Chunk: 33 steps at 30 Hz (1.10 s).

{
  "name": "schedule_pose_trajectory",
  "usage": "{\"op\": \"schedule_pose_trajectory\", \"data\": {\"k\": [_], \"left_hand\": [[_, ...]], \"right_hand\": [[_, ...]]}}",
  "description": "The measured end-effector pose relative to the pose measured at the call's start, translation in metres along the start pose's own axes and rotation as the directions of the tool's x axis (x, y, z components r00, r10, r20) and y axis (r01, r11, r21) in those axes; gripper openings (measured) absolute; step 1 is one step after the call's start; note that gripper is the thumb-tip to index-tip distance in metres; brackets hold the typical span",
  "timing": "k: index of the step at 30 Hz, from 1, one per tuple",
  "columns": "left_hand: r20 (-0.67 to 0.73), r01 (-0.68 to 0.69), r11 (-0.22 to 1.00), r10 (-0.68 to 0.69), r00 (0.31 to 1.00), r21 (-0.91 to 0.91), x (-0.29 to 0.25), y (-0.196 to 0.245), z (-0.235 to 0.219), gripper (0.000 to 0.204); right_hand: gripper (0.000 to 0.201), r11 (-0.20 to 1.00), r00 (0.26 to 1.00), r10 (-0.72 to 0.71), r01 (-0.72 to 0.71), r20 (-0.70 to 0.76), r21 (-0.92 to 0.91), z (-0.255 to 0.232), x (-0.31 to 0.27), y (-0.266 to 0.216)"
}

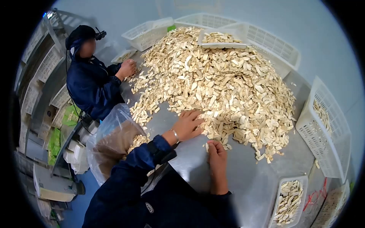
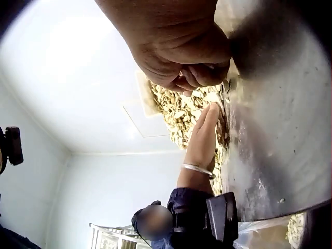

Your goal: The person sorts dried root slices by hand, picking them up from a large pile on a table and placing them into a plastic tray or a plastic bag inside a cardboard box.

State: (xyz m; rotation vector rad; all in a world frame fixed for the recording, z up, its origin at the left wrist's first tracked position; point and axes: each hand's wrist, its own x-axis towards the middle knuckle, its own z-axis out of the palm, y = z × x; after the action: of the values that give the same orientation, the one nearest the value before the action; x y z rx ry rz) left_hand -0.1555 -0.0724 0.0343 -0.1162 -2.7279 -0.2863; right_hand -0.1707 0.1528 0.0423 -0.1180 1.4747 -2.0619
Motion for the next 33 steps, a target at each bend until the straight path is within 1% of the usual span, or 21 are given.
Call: {"op": "schedule_pose_trajectory", "data": {"k": [2, 4, 5, 8, 9, 11, 12, 13, 16, 17, 20, 21, 24, 26, 27, 30, 31, 33], "left_hand": [[0.011, 0.037, 0.998, -0.036, 0.999, -0.052, -0.018, -0.002, -0.011, 0.041], [0.023, 0.077, 0.992, -0.075, 0.997, -0.101, -0.03, -0.006, -0.025, 0.037], [-0.028, 0.087, 0.992, -0.09, 0.996, -0.095, -0.031, -0.008, -0.033, 0.031], [0.047, 0.302, 0.943, -0.298, 0.953, -0.142, -0.011, -0.023, -0.042, 0.027], [-0.135, 0.238, 0.964, -0.254, 0.958, -0.121, -0.001, -0.031, -0.032, 0.018], [-0.186, 0.188, 0.98, -0.198, 0.962, -0.073, 0.018, -0.047, -0.016, 0.015], [-0.211, 0.158, 0.986, -0.165, 0.963, -0.05, 0.025, -0.053, -0.01, 0.014], [-0.096, 0.166, 0.986, -0.165, 0.982, -0.001, 0.03, -0.052, -0.014, 0.016], [0.11, 0.202, 0.975, -0.212, 0.971, 0.092, 0.032, -0.043, -0.021, 0.023], [0.069, 0.23, 0.972, -0.233, 0.97, 0.058, 0.027, -0.046, -0.013, 0.017], [0.061, 0.361, 0.932, -0.358, 0.932, -0.03, 0.013, -0.048, -0.011, 0.013], [0.111, 0.373, 0.928, -0.368, 0.923, -0.02, 0.01, -0.051, -0.013, 0.012], [0.242, 0.442, 0.891, -0.453, 0.858, 0.1, 0.018, -0.034, -0.038, 0.016], [0.071, 0.317, 0.946, -0.322, 0.944, 0.071, 0.025, -0.033, -0.025, 0.016], [-0.019, 0.249, 0.966, -0.248, 0.969, 0.065, 0.03, -0.032, -0.017, 0.017], [0.147, 0.209, 0.961, -0.237, 0.96, 0.183, 0.049, -0.024, -0.006, 0.014], [0.179, 0.196, 0.959, -0.233, 0.956, 0.204, 0.054, -0.02, -0.008, 0.009], [0.211, 0.169, 0.962, -0.215, 0.954, 0.217, 0.057, -0.02, -0.007, 0.008]], "right_hand": [[0.012, 0.999, 1.0, 0.007, -0.008, 0.006, 0.035, 0.004, -0.005, -0.004], [0.012, 1.0, 1.0, -0.025, 0.025, 0.0, 0.001, 0.005, -0.002, 0.002], [0.012, 0.999, 0.999, -0.041, 0.041, -0.001, -0.02, 0.006, -0.001, 0.004], [0.012, 0.998, 0.999, -0.048, 0.048, 0.005, -0.046, 0.013, -0.002, 0.006], [0.012, 0.998, 0.999, -0.047, 0.047, 0.02, -0.043, 0.013, -0.002, 0.007], [0.013, 0.998, 0.998, -0.05, 0.052, 0.043, -0.041, 0.01, -0.001, 0.007], [0.013, 0.998, 0.999, -0.038, 0.039, 0.029, -0.048, 0.009, -0.002, 0.004], [0.013, 0.998, 1.0, -0.027, 0.027, 0.012, -0.054, 0.009, -0.004, -0.002], [0.013, 0.997, 1.0, -0.016, 0.014, -0.019, -0.082, 0.007, -0.004, -0.006], [0.013, 0.996, 1.0, -0.012, 0.01, -0.022, -0.091, 0.007, -0.004, -0.005], [0.013, 0.993, 0.999, -0.054, 0.054, 0.002, -0.104, 0.011, -0.004, -0.001], [0.013, 0.994, 0.998, -0.063, 0.064, 0.009, -0.089, 0.01, -0.003, 0.003], [0.013, 0.995, 0.997, -0.079, 0.08, 0.025, -0.05, 0.008, -0.001, 0.009], [0.013, 0.997, 0.997, -0.07, 0.072, 0.035, -0.032, 0.009, -0.002, 0.008], [0.014, 0.997, 0.997, -0.067, 0.068, 0.036, -0.045, 0.009, -0.002, 0.007], [0.014, 0.996, 0.998, -0.051, 0.053, 0.024, -0.075, 0.007, -0.004, 0.003], [0.014, 0.996, 0.999, -0.042, 0.043, 0.015, -0.078, 0.007, -0.004, 0.002], [0.014, 0.996, 0.999, -0.042, 0.043, 0.008, -0.073, 0.006, -0.004, 0.002]]}}
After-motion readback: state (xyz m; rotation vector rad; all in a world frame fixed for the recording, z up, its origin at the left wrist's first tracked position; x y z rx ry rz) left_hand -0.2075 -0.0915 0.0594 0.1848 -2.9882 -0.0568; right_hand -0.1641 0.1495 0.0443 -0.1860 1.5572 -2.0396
